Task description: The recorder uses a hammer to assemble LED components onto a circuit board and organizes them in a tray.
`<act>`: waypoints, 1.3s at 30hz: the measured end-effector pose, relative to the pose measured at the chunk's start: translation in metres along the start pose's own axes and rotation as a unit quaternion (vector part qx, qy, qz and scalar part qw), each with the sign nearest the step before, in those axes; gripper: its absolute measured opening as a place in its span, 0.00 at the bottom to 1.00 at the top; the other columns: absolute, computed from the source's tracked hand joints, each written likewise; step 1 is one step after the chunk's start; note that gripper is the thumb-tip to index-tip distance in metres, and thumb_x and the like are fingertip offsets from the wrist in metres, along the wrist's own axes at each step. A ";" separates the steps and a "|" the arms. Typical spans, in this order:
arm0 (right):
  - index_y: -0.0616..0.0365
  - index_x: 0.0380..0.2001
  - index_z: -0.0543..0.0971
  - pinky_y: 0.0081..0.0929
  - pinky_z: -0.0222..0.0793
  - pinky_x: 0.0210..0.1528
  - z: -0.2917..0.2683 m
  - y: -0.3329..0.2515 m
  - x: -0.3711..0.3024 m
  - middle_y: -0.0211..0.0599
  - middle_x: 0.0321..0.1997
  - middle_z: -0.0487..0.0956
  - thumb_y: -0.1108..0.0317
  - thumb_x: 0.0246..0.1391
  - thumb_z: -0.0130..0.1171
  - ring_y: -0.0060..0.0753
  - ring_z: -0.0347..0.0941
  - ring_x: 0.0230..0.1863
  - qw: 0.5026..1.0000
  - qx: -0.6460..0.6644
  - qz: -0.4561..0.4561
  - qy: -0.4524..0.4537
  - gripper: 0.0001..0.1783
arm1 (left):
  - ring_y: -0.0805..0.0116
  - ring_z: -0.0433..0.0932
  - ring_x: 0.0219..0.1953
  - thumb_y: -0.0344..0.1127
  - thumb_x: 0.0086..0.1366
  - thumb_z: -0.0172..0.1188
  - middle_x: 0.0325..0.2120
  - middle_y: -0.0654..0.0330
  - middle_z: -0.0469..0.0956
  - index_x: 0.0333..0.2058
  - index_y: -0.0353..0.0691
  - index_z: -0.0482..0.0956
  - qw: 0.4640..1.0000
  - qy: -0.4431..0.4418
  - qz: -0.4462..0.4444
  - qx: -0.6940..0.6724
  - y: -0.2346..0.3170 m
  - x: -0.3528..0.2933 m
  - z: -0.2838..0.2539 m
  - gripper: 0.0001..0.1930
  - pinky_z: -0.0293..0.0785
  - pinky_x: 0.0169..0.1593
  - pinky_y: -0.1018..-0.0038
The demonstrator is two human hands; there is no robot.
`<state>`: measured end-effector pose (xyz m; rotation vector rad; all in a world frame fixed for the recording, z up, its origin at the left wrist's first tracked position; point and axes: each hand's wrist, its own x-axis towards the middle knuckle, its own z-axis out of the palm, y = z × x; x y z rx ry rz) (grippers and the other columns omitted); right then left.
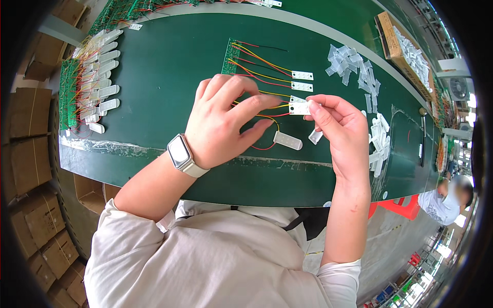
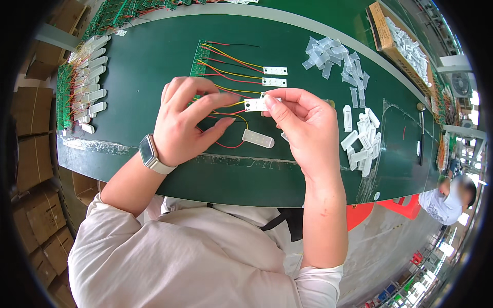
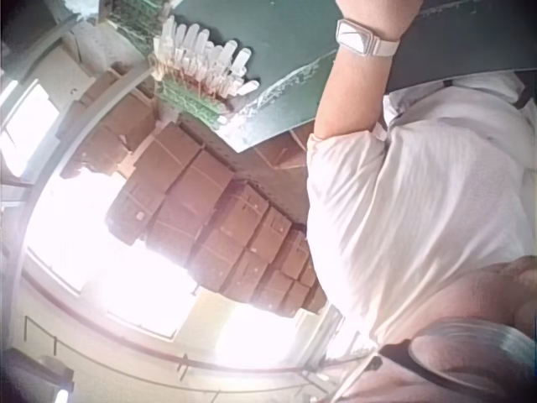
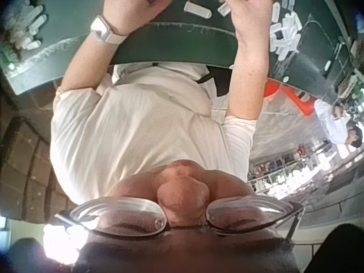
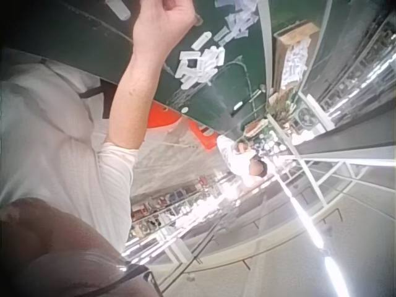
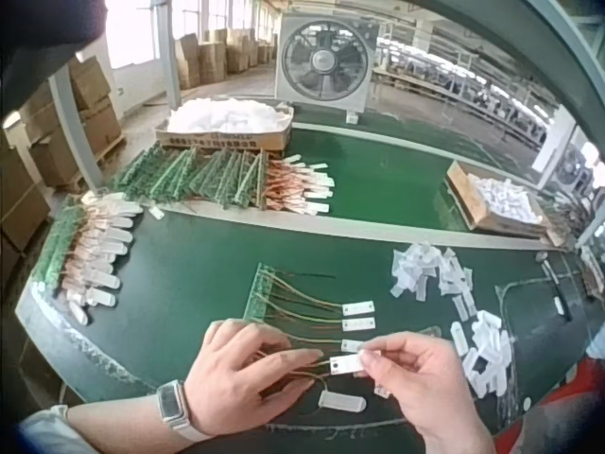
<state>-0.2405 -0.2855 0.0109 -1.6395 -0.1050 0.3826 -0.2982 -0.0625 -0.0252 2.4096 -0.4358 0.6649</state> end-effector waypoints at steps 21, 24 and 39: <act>0.55 0.50 0.84 0.26 0.70 0.44 -0.036 -0.001 -0.011 0.31 0.45 0.86 0.78 0.58 0.63 0.28 0.77 0.45 0.935 -0.293 -0.198 -0.034 0.16 | 0.69 0.72 0.18 0.23 0.54 0.72 0.16 0.68 0.75 0.55 0.42 0.85 0.988 -0.036 -0.046 -0.140 -0.002 -0.007 0.004 0.27 0.69 0.25 0.72; 0.54 0.47 0.85 0.37 0.73 0.53 -0.051 0.006 -0.004 0.29 0.49 0.83 0.78 0.50 0.68 0.41 0.76 0.50 0.772 -0.543 -0.311 -0.114 0.19 | 0.71 0.71 0.18 0.23 0.52 0.73 0.16 0.69 0.74 0.56 0.45 0.84 0.989 -0.028 -0.070 -0.124 -0.002 -0.007 0.004 0.29 0.69 0.25 0.73; 0.57 0.46 0.84 0.37 0.75 0.47 -0.024 0.052 0.011 0.34 0.40 0.80 0.74 0.52 0.70 0.41 0.75 0.44 0.837 -0.476 -0.270 0.029 0.16 | 0.78 0.64 0.18 0.24 0.58 0.72 0.15 0.67 0.71 0.58 0.40 0.82 0.977 -0.080 -0.148 -0.134 -0.003 -0.006 0.013 0.27 0.66 0.25 0.79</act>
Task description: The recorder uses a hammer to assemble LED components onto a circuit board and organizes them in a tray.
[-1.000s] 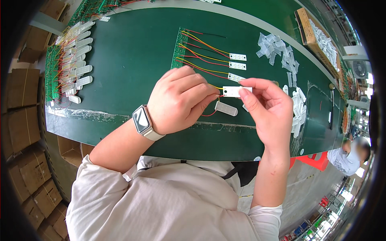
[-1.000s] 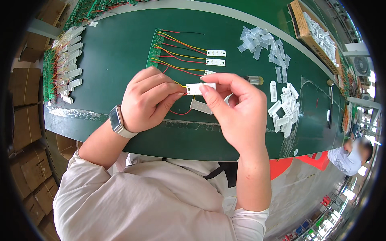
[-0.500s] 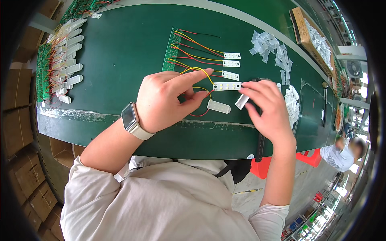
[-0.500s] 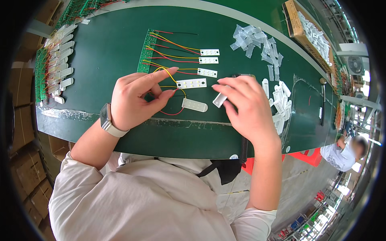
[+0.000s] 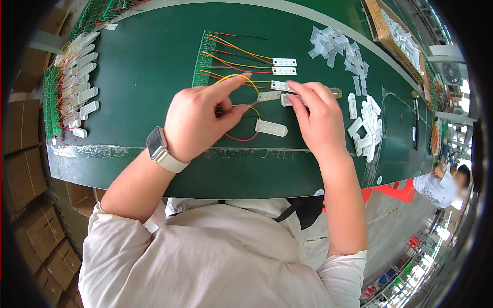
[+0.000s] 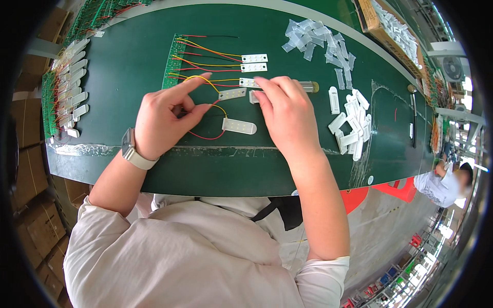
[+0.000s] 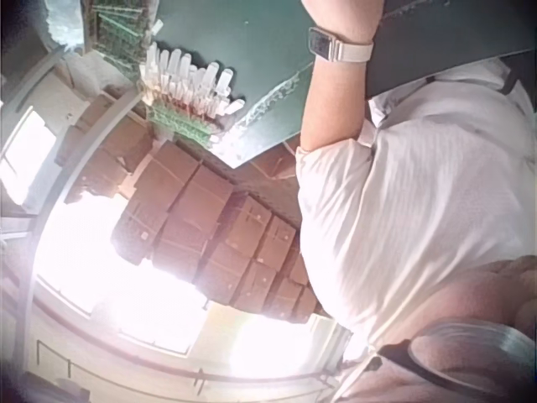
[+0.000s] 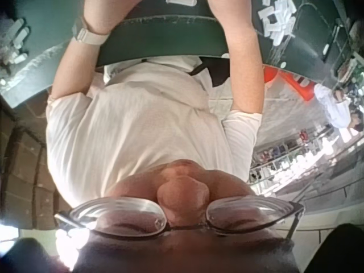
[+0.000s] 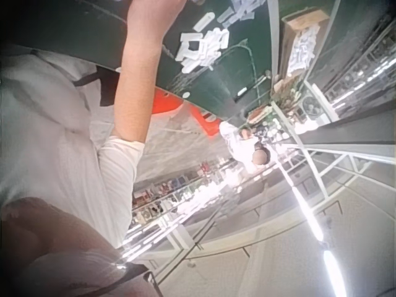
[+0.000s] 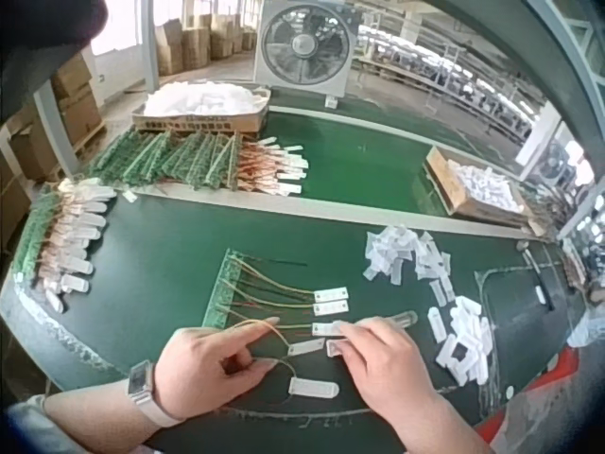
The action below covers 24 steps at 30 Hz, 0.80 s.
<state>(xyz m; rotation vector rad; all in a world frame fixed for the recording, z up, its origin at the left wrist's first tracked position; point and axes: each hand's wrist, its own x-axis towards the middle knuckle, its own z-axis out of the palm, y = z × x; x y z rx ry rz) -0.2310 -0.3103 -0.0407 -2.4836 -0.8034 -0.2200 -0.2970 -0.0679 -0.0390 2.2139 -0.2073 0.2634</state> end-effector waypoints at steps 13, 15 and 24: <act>0.46 0.51 0.85 0.35 0.72 0.53 -0.014 0.009 -0.001 0.25 0.42 0.84 0.71 0.48 0.74 0.35 0.73 0.46 0.998 -0.028 -0.054 -0.021 0.24 | 0.81 0.63 0.19 0.23 0.59 0.72 0.15 0.70 0.69 0.59 0.40 0.82 0.999 -0.016 -0.014 -0.025 -0.002 0.000 -0.011 0.27 0.64 0.26 0.81; 0.44 0.53 0.85 0.35 0.69 0.52 -0.011 0.003 0.002 0.20 0.40 0.85 0.70 0.47 0.75 0.33 0.74 0.46 0.999 0.005 -0.041 -0.030 0.27 | 0.80 0.63 0.18 0.24 0.58 0.72 0.15 0.69 0.69 0.59 0.41 0.82 0.999 -0.019 -0.015 -0.021 -0.002 0.000 -0.009 0.28 0.65 0.26 0.81; 0.45 0.55 0.84 0.35 0.72 0.48 0.003 -0.004 -0.001 0.25 0.39 0.83 0.73 0.48 0.74 0.34 0.75 0.46 0.998 0.038 -0.056 -0.013 0.29 | 0.67 0.76 0.21 0.33 0.59 0.73 0.18 0.66 0.77 0.59 0.45 0.81 0.986 -0.022 0.029 0.165 -0.003 0.001 0.005 0.27 0.74 0.28 0.70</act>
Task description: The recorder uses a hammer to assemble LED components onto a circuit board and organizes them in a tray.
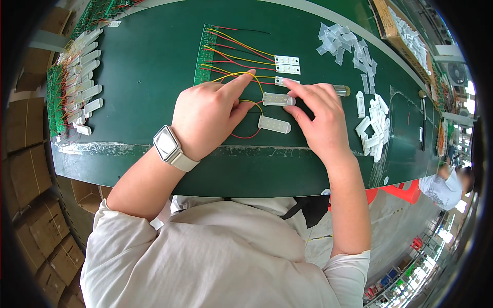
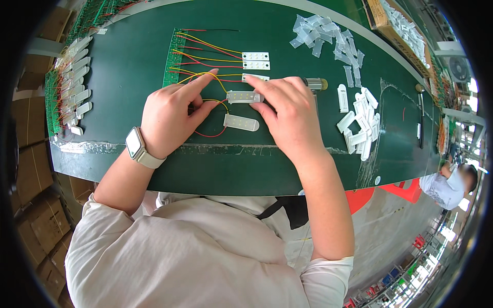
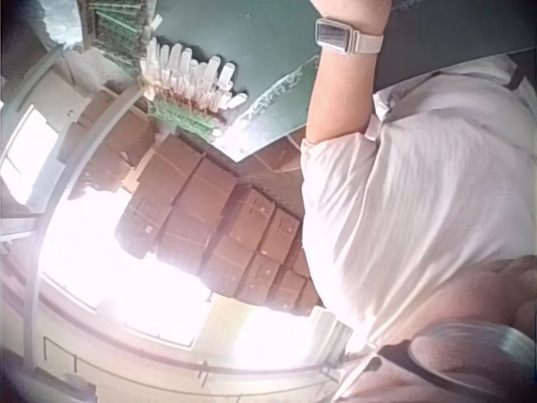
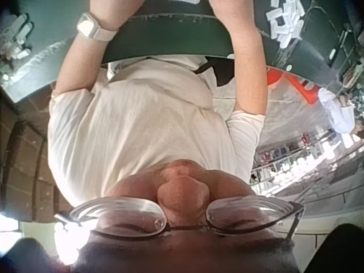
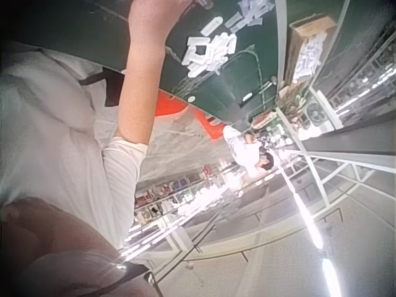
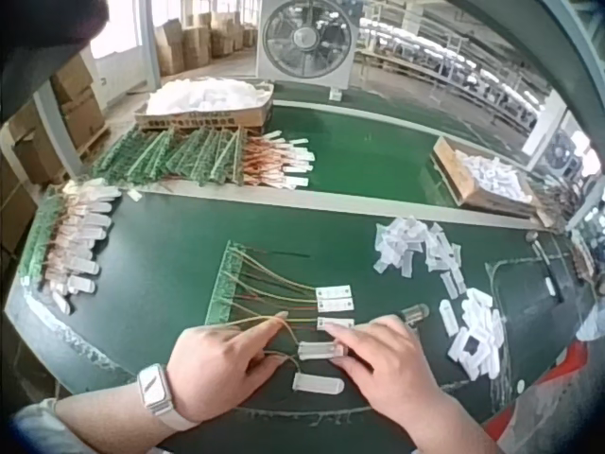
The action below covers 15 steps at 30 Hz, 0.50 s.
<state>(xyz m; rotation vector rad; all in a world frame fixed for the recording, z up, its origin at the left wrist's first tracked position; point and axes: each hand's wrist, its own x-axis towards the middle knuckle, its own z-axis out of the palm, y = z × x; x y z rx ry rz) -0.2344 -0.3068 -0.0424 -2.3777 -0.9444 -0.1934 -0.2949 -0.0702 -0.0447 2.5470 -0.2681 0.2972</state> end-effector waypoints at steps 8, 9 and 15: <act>0.49 0.50 0.86 0.32 0.76 0.46 0.009 -0.004 0.001 0.30 0.41 0.78 0.74 0.51 0.72 0.35 0.75 0.45 0.999 0.008 -0.031 -0.005 0.21 | 0.64 0.80 0.24 0.37 0.60 0.71 0.19 0.66 0.79 0.53 0.45 0.84 0.998 -0.005 -0.006 0.062 0.005 0.001 0.000 0.21 0.77 0.30 0.67; 0.48 0.48 0.87 0.32 0.76 0.45 0.009 -0.003 0.001 0.29 0.41 0.78 0.73 0.50 0.73 0.34 0.75 0.44 0.999 -0.018 -0.044 0.007 0.19 | 0.64 0.80 0.25 0.37 0.61 0.70 0.21 0.65 0.80 0.50 0.45 0.85 0.998 -0.009 -0.006 0.061 0.006 0.001 -0.001 0.18 0.77 0.30 0.67; 0.46 0.45 0.88 0.31 0.76 0.41 0.011 -0.005 0.003 0.25 0.41 0.78 0.72 0.48 0.73 0.32 0.77 0.41 0.987 -0.111 -0.105 0.038 0.19 | 0.61 0.82 0.30 0.34 0.60 0.69 0.28 0.65 0.79 0.37 0.46 0.85 0.998 0.049 0.024 0.037 0.007 0.002 -0.002 0.07 0.79 0.33 0.65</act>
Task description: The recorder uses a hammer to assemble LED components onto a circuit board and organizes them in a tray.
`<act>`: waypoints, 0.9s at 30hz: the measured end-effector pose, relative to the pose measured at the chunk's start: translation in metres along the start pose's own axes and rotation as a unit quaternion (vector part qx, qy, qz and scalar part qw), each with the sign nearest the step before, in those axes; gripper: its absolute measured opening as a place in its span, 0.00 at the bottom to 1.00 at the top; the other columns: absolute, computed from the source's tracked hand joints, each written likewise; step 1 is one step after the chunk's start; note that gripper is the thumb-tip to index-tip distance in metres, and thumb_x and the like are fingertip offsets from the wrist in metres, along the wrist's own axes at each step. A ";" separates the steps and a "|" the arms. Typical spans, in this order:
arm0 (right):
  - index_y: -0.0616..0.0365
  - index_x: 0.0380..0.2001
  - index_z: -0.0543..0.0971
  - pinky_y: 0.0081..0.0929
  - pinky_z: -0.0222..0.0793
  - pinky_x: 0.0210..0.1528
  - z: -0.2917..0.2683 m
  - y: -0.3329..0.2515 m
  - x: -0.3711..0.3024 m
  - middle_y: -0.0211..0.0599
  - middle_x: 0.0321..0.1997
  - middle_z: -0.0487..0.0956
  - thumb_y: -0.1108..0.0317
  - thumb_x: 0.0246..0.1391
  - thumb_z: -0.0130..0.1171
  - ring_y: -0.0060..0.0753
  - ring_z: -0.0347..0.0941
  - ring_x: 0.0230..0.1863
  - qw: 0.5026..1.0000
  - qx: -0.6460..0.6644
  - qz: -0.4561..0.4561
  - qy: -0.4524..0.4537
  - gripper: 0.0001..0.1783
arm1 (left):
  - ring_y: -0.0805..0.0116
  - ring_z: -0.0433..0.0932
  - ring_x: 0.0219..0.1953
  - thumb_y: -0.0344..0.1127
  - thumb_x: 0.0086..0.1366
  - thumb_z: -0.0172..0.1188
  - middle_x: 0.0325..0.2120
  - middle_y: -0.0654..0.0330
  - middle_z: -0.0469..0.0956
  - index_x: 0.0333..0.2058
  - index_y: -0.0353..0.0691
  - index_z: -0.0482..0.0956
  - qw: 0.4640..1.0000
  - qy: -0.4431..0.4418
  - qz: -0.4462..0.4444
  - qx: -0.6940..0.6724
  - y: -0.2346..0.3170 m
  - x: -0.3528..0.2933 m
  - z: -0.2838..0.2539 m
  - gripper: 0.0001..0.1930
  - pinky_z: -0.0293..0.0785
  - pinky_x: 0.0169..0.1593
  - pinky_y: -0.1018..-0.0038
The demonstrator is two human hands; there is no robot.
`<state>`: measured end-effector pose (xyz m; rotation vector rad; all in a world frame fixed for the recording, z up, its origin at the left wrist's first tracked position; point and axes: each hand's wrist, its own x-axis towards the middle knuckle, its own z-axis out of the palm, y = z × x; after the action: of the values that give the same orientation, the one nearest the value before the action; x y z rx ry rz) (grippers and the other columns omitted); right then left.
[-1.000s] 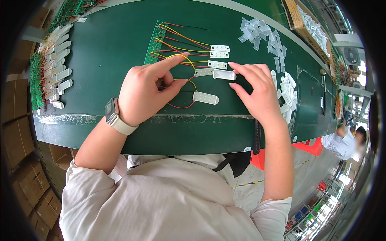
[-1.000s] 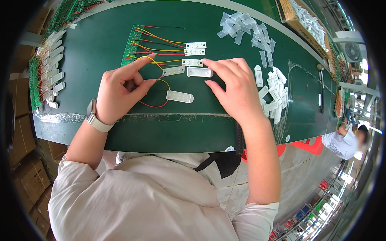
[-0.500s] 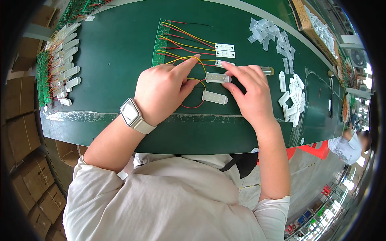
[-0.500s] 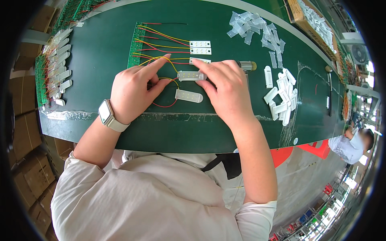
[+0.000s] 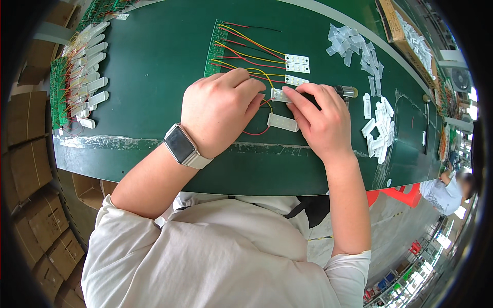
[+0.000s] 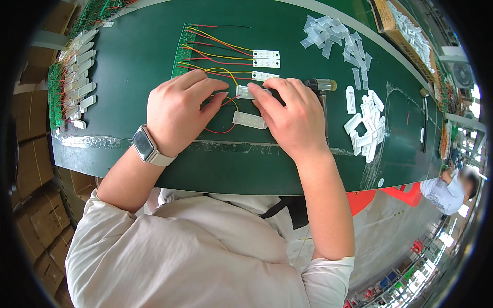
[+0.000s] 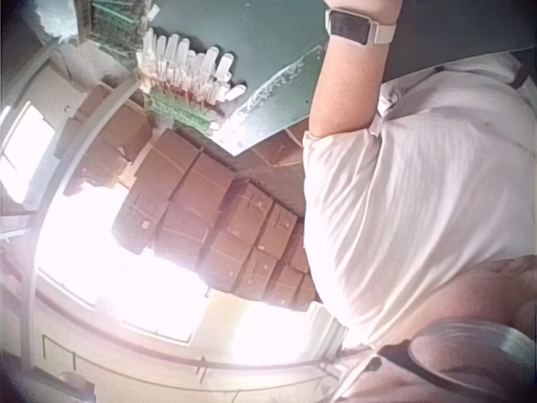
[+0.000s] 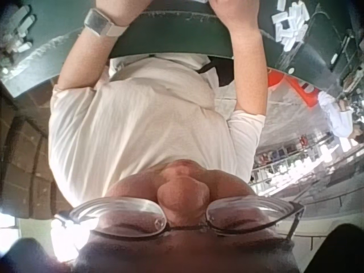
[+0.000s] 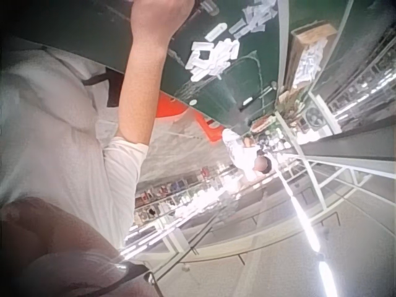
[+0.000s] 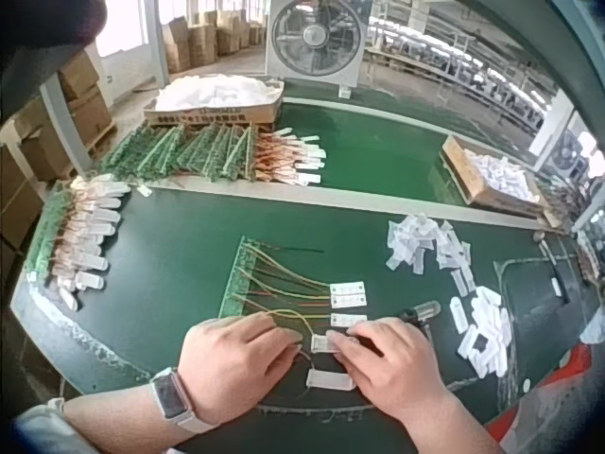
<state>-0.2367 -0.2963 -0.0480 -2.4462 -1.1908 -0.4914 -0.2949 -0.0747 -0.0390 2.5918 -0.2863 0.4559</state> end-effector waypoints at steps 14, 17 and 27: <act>0.58 0.40 0.87 0.32 0.78 0.45 0.004 0.004 -0.003 0.31 0.42 0.83 0.79 0.43 0.70 0.38 0.79 0.44 0.993 0.113 -0.007 0.017 0.17 | 0.62 0.77 0.37 0.30 0.53 0.73 0.31 0.66 0.81 0.39 0.46 0.87 0.998 0.014 0.058 -0.038 -0.008 0.002 0.007 0.13 0.77 0.42 0.66; 0.57 0.40 0.87 0.31 0.78 0.44 0.005 0.006 -0.003 0.30 0.42 0.83 0.79 0.45 0.69 0.37 0.79 0.44 0.994 0.102 -0.020 0.020 0.16 | 0.62 0.77 0.36 0.29 0.53 0.73 0.32 0.66 0.81 0.38 0.45 0.87 0.997 0.011 0.053 -0.048 -0.008 0.002 0.004 0.12 0.77 0.43 0.67; 0.49 0.40 0.89 0.30 0.78 0.42 0.004 0.008 -0.005 0.24 0.43 0.83 0.76 0.42 0.71 0.32 0.78 0.43 0.998 0.051 -0.018 0.033 0.18 | 0.57 0.81 0.40 0.28 0.55 0.72 0.37 0.60 0.85 0.41 0.42 0.87 0.994 -0.086 0.053 -0.047 -0.021 0.017 -0.019 0.13 0.79 0.46 0.64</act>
<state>-0.2331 -0.3023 -0.0557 -2.3096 -1.2052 -0.5050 -0.2785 -0.0493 -0.0255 2.5345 -0.4934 0.2477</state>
